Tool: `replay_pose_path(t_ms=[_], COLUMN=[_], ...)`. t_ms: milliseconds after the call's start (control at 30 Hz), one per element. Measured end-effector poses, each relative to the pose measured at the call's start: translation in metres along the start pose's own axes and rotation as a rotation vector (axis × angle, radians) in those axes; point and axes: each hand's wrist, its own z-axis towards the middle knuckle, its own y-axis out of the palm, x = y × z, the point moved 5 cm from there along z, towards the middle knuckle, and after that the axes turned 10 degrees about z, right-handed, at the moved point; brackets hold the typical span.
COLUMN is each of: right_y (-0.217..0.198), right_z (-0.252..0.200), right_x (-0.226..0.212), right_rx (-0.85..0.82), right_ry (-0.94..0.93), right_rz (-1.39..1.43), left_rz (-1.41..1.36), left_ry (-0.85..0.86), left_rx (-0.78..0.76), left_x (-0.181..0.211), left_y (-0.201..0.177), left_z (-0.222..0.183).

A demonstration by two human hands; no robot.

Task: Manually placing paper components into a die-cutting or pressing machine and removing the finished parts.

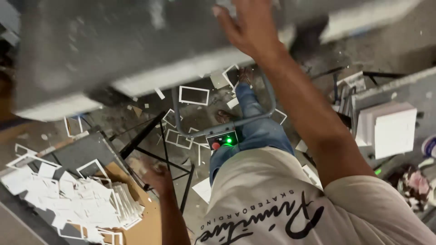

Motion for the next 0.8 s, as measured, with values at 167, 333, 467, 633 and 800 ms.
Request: replay_pose_path(t_ms=[167,333,467,633,800], right_y=[-0.087,-0.107,-0.159,-0.174,-0.198], right_z=[-0.144,-0.364,-0.491,-0.602,-0.604], right_x=[0.011,0.168,0.17,0.215,0.216], right_rx=[0.579,0.285,0.289,0.149,0.181], right_ry=[-0.242,0.44,0.914,1.127,0.979], right_rz=[-0.056,-0.447,-0.516,-0.487,-0.359], left_rz=[-0.061,-0.279,-0.363,-0.311,-0.409], left_ry=[-0.236,0.376,0.416,0.292,0.356], left_rx=[-0.581,-0.347,-0.363,-0.513,-0.49], left_x=[0.07,0.056,0.071,0.077,0.097], left_y=[0.0,0.064,0.055,0.068,0.062], left_z=[0.007,0.01,0.026,0.039,0.039])
